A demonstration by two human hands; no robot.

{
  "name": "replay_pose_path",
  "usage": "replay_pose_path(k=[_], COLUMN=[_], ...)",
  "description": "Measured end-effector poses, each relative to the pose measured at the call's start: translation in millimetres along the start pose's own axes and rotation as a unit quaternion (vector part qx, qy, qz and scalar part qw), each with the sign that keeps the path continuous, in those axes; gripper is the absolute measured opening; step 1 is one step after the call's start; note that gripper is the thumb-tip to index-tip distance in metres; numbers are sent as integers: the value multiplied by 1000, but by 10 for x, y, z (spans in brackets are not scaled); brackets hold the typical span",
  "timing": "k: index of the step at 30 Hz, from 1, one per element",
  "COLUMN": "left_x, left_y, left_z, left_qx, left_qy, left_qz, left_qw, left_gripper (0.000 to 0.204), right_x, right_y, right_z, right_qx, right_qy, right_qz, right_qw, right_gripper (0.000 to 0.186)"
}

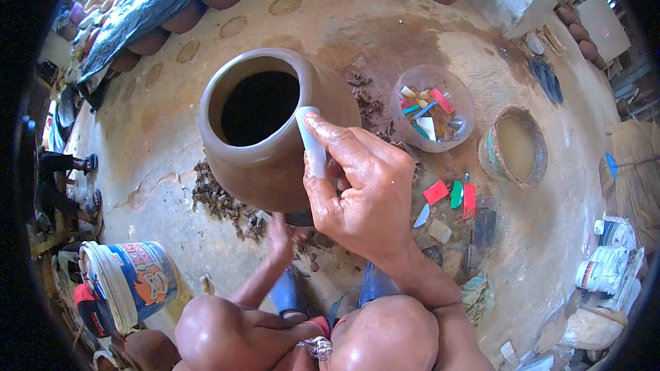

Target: The person uses small scraping tools to smooth the exterior of a clay pot on a spinning wheel, then uses a cloth to smooth the interior rim before picking up the pot and placing it on the ground with others.

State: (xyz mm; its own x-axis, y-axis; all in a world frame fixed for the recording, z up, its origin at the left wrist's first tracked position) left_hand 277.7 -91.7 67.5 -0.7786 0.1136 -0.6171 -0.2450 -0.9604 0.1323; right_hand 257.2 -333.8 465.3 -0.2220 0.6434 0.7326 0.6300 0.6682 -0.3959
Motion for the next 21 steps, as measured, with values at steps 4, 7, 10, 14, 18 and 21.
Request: replay_pose_path(k=[4,7,10,14,18,21], left_x=[260,-469,-732,10,111,-520], left_y=[360,-450,-1024,87,212,-510], left_z=[553,-64,-654,64,455,-66], left_qx=[48,-92,-102,58,77,-33], left_qy=[-155,26,96,-45,-132,43], left_qz=[-39,0,14,-33,-13,-3], left_qw=[986,995,990,997,988,999], left_gripper=[69,59,55,66,71,63], right_x=[-14,45,102,44,57,154], right_y=[34,38,96,29,110,126], right_z=[8,-40,-77,-69,-45,-78], right_qx=[-13,-12,-17,-5,0,21], right_qy=[-17,-26,-39,-34,-46,-55], right_qz=[-3,0,-7,37,24,58], right_qw=[1000,1000,999,999,999,997], right_gripper=[39,40,41,40,41,41])
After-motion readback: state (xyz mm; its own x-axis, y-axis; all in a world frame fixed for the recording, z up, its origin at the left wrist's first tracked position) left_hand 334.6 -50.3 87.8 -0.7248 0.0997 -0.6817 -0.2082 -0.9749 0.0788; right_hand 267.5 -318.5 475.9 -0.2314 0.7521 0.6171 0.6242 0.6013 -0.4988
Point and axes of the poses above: each hand's wrist, its own z-axis away from the middle knuckle, its own y-axis out of the palm, x = y × z, the point moved 8 cm from there along -z, towards the middle knuckle, and after that the axes turned 6 degrees about -y, right-handed, at the moved point
